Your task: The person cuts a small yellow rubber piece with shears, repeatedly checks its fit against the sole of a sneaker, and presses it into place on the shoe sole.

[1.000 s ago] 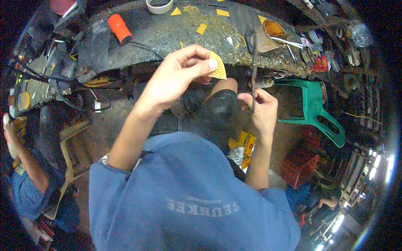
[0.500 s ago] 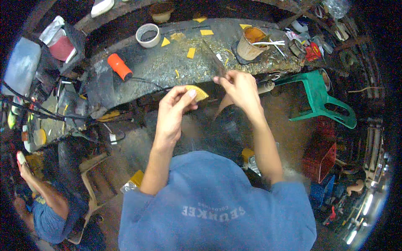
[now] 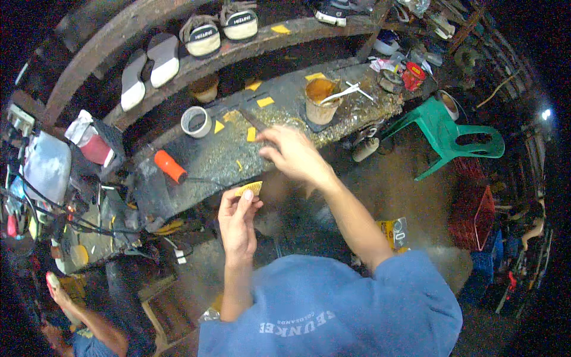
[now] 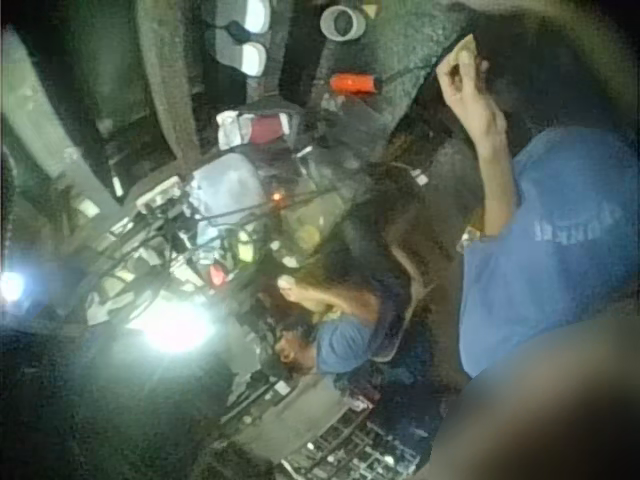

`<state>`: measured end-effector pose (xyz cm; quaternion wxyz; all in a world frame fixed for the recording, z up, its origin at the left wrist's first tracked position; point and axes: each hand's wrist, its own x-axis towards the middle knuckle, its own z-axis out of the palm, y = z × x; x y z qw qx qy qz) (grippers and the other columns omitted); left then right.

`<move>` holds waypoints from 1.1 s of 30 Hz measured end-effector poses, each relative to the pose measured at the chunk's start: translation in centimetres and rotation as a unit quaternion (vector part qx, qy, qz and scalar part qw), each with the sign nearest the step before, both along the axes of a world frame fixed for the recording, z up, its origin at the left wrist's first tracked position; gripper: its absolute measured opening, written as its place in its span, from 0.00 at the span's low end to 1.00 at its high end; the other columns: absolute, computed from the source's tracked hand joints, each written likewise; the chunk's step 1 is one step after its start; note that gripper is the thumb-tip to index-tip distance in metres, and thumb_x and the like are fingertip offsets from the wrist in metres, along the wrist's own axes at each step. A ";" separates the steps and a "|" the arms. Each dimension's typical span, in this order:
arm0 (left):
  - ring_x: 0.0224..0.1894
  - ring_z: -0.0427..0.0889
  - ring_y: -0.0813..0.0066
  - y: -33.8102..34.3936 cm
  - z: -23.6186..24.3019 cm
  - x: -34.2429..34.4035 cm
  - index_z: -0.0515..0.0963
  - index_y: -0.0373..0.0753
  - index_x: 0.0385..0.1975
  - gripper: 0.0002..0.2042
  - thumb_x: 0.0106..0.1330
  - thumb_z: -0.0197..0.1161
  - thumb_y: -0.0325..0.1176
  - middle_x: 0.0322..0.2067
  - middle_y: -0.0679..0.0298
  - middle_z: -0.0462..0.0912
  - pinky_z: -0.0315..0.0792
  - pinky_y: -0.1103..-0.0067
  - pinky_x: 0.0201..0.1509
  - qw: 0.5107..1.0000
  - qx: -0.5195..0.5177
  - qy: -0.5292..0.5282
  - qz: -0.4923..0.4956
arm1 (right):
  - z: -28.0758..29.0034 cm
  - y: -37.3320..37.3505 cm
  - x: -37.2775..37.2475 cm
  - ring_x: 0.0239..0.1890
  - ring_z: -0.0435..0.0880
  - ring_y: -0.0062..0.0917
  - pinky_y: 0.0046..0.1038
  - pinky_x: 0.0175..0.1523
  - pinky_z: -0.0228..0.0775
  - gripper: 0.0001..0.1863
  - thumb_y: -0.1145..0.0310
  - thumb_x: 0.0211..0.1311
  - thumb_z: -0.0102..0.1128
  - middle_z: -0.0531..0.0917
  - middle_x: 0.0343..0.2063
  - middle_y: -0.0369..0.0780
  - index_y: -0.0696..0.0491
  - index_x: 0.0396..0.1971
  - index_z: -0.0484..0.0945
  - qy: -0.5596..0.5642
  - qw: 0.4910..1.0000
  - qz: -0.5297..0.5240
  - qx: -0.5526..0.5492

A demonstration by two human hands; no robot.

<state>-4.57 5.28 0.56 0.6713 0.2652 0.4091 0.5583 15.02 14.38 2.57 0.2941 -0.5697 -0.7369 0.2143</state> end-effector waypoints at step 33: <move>0.42 0.84 0.73 -1.2 2.3 -0.7 0.78 0.34 0.53 0.13 0.71 0.64 0.26 0.42 0.61 0.85 0.80 0.74 0.50 0.987 0.045 -0.040 -0.148 | 11.2 -8.5 17.5 0.50 0.85 0.30 0.38 0.55 0.81 0.14 0.66 0.69 0.66 0.86 0.46 0.38 0.52 0.51 0.79 0.520 0.843 -0.133 0.047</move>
